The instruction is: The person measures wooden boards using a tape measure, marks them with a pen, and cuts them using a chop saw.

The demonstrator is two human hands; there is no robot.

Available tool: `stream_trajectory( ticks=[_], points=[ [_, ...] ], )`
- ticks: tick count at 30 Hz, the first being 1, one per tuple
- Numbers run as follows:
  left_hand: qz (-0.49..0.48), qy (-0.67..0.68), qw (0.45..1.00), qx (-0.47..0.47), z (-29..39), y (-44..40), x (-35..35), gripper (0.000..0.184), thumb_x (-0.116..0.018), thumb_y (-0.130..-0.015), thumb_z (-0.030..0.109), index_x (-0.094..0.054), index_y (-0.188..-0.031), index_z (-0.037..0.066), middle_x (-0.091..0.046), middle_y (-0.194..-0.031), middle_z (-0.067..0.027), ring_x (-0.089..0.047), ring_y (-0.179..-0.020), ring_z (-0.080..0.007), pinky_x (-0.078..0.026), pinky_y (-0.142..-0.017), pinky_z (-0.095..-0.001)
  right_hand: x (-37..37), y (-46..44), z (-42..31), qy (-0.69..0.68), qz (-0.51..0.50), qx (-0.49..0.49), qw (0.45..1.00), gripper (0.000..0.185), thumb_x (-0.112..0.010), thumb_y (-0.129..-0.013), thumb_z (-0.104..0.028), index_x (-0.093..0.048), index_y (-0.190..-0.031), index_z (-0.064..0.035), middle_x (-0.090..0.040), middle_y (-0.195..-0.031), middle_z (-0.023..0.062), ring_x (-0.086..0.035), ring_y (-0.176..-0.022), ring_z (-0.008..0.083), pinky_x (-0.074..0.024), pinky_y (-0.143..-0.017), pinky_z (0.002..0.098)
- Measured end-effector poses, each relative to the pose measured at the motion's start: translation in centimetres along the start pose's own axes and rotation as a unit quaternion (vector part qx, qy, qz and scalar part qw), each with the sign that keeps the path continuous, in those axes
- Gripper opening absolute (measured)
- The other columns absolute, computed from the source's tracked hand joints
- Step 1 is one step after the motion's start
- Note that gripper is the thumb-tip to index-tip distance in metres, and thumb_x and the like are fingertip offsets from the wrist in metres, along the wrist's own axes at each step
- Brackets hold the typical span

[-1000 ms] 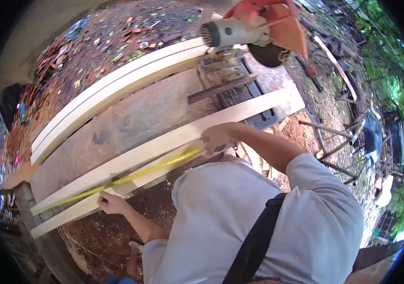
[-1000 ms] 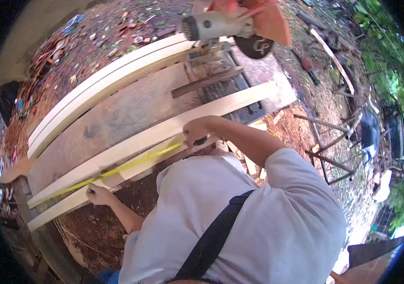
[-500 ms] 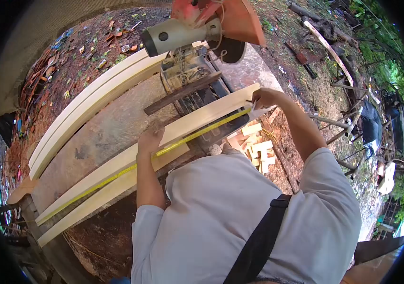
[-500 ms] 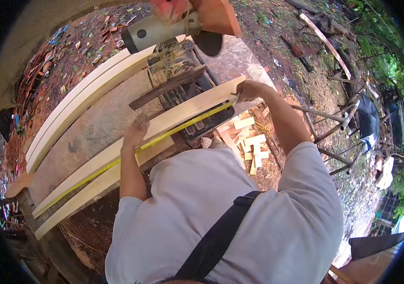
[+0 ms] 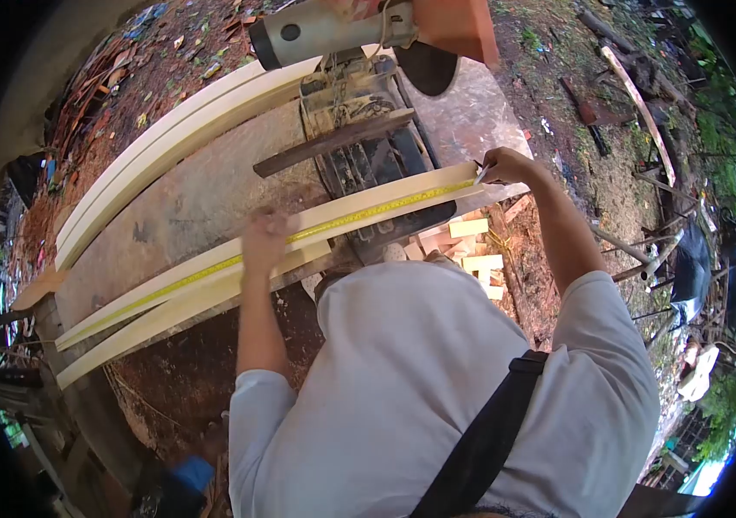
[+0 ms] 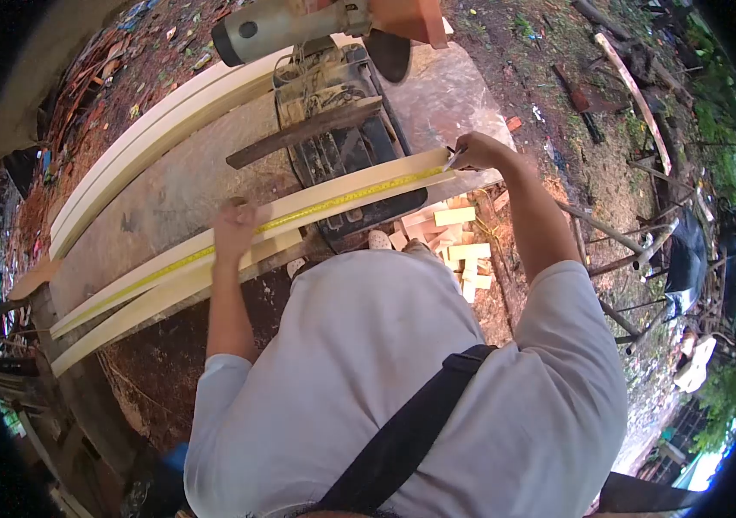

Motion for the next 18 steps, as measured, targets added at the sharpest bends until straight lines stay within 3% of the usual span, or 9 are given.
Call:
stream_trajectory(
  ticks=[1,3,8,9,11,13,14,17,18],
  points=[
    [0.016,-0.007,0.999,-0.027,2.7,1.4,-0.9,0.026,-0.063,-0.085,0.020,-0.068,-0.094,-0.003,-0.065,-0.111,-0.0252,-0.062,-0.104,-0.0418,-0.048,-0.096,-0.0454,-0.2,-0.1,0.3,-0.004,-0.015,-0.002,1.000,0.038,-0.084,-0.070,-0.027,-0.069,-0.093,-0.0013,-0.066,-0.072,0.0051,-0.061,-0.063,0.0140,-0.0480,-0.057,0.0303],
    [-0.066,0.059,0.979,-0.185,7.4,3.7,-3.1,0.020,-0.062,-0.082,0.013,-0.067,-0.085,-0.005,-0.059,-0.129,-0.0231,-0.055,-0.122,-0.0392,-0.043,-0.105,-0.0468,-0.2,0.1,0.0,-0.003,-0.015,0.003,1.000,0.038,-0.083,-0.071,-0.028,-0.069,-0.094,-0.0013,-0.066,-0.072,0.0055,-0.061,-0.063,0.0144,-0.0483,-0.057,0.0306],
    [-0.113,-0.030,0.980,-0.161,10.2,7.8,-6.4,0.023,-0.062,-0.081,0.015,-0.064,-0.076,-0.008,-0.033,-0.155,-0.0184,-0.031,-0.143,-0.0390,-0.028,-0.114,-0.0568,-0.2,-0.3,-0.9,0.007,-0.019,0.008,1.000,0.035,-0.079,-0.077,-0.029,-0.069,-0.096,-0.0009,-0.068,-0.076,0.0071,-0.063,-0.064,0.0168,-0.0493,-0.059,0.0321],
    [-0.144,-0.047,0.978,-0.141,9.9,8.2,-6.9,0.026,-0.063,-0.082,0.016,-0.062,-0.073,-0.009,-0.024,-0.161,-0.0169,-0.023,-0.147,-0.0400,-0.024,-0.115,-0.0605,0.2,0.0,-1.4,0.020,0.008,0.035,0.999,0.036,-0.078,-0.077,-0.030,-0.069,-0.097,-0.0008,-0.069,-0.078,0.0079,-0.064,-0.066,0.0175,-0.0499,-0.060,0.0330],
    [-0.145,-0.040,0.979,-0.141,9.6,8.4,-6.9,0.025,-0.061,-0.081,0.016,-0.063,-0.074,-0.008,-0.024,-0.160,-0.0174,-0.024,-0.147,-0.0410,-0.024,-0.115,-0.0611,1.9,1.4,-1.9,0.046,0.055,0.041,0.997,0.040,-0.077,-0.080,-0.032,-0.067,-0.100,0.0012,-0.070,-0.083,0.0112,-0.065,-0.071,0.0186,-0.0511,-0.063,0.0356],
    [-0.150,-0.021,0.977,-0.151,9.5,8.2,-6.9,0.025,-0.061,-0.080,0.016,-0.064,-0.074,-0.008,-0.025,-0.160,-0.0175,-0.025,-0.146,-0.0410,-0.023,-0.115,-0.0620,4.6,5.8,-4.3,0.073,0.240,0.148,0.957,0.039,-0.073,-0.087,-0.033,-0.062,-0.084,0.0041,-0.067,-0.075,0.0140,-0.064,-0.067,0.0201,-0.0494,-0.064,0.0374],
    [-0.148,-0.019,0.979,-0.138,9.2,8.0,-6.6,0.025,-0.061,-0.080,0.016,-0.064,-0.074,-0.008,-0.025,-0.160,-0.0175,-0.025,-0.146,-0.0410,-0.023,-0.115,-0.0620,5.3,6.6,-3.0,0.074,0.232,0.088,0.966,0.040,-0.073,-0.087,-0.036,-0.062,-0.083,0.0024,-0.066,-0.071,0.0128,-0.064,-0.065,0.0194,-0.0475,-0.062,0.0364],
    [-0.157,0.019,0.977,-0.145,9.0,8.1,-6.1,0.026,-0.063,-0.081,0.017,-0.065,-0.076,-0.009,-0.025,-0.160,-0.0165,-0.025,-0.146,-0.0400,-0.024,-0.115,-0.0614,2.8,11.2,-5.4,-0.160,0.061,0.057,0.984,0.041,-0.052,-0.102,-0.040,-0.067,-0.098,-0.0029,-0.066,-0.072,0.0090,-0.062,-0.065,0.0171,-0.0480,-0.060,0.0336],
    [-0.129,0.017,0.981,-0.141,8.8,8.2,-5.8,0.027,-0.064,-0.082,0.018,-0.065,-0.077,-0.009,-0.025,-0.160,-0.0159,-0.025,-0.147,-0.0394,-0.024,-0.115,-0.0608,1.0,12.1,-6.0,-0.185,0.018,0.036,0.982,0.043,-0.042,-0.106,-0.039,-0.068,-0.112,-0.0055,-0.067,-0.076,0.0068,-0.063,-0.069,0.0151,-0.0495,-0.063,0.0314]
  ],
)
Point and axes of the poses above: each hand's wrist, its own y-axis away from the middle knuckle, its own x-axis out of the back of the hand, z = x × y, the point moved 6 cm from there along -y, towards the middle knuckle
